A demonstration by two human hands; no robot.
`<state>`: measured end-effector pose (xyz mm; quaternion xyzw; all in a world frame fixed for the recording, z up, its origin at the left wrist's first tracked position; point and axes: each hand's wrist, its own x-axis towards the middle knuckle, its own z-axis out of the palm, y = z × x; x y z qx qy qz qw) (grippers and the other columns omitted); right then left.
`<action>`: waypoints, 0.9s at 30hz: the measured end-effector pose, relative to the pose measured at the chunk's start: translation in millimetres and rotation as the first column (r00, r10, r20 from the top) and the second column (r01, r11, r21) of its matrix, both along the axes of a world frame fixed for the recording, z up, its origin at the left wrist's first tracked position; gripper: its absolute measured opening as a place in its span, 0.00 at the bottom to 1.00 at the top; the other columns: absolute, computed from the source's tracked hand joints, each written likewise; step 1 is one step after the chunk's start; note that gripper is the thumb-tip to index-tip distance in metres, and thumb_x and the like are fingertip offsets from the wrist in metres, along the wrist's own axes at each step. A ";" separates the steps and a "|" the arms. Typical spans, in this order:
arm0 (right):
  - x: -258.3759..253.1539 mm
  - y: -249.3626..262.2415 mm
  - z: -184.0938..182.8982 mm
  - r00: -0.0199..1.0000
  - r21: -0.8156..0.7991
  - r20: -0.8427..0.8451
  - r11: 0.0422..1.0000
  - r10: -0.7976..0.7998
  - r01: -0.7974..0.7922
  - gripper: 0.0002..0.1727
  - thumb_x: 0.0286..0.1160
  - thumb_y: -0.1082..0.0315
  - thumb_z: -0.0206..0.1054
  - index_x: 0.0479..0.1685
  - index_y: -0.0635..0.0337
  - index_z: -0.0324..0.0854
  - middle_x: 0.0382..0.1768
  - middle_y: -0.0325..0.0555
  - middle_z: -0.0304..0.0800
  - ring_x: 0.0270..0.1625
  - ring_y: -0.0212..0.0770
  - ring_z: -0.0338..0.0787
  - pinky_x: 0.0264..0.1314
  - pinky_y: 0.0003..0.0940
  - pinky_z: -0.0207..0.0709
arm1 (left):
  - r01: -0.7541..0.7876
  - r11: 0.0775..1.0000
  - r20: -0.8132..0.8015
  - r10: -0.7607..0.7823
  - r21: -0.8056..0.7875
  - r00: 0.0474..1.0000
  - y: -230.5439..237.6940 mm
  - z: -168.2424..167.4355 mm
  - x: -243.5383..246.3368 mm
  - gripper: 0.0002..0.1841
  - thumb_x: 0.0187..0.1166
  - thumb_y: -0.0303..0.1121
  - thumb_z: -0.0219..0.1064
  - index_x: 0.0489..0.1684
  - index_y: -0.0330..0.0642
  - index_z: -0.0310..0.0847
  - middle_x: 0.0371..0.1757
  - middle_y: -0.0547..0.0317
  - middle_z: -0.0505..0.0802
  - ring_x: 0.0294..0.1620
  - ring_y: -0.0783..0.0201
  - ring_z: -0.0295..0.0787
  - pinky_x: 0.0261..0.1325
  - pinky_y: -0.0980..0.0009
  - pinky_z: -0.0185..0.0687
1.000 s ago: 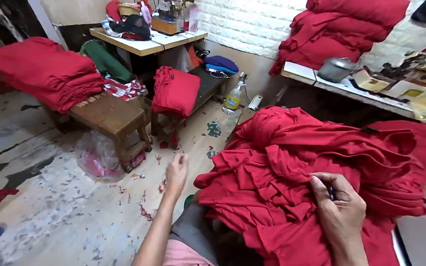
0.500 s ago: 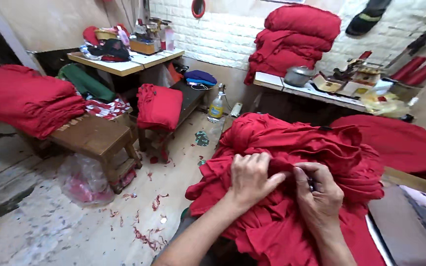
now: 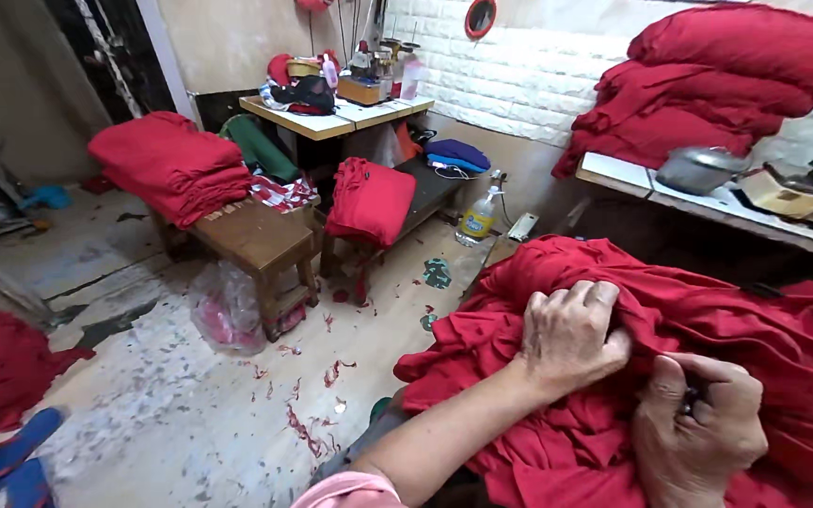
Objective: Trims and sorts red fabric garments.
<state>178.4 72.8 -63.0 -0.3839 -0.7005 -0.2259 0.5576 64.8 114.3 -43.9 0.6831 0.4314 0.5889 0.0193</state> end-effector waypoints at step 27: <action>15.8 -1.1 -9.5 0.983 -0.048 -0.029 0.982 0.183 -0.184 0.12 0.83 0.72 0.63 0.41 0.78 0.83 0.38 0.61 0.85 0.48 0.32 0.85 0.56 0.15 0.73 | 0.247 0.969 0.429 -0.217 -0.016 0.877 27.9 -4.9 11.8 0.17 0.74 0.16 0.62 0.62 0.28 0.76 0.54 0.42 0.89 0.58 0.52 0.86 0.62 0.55 0.81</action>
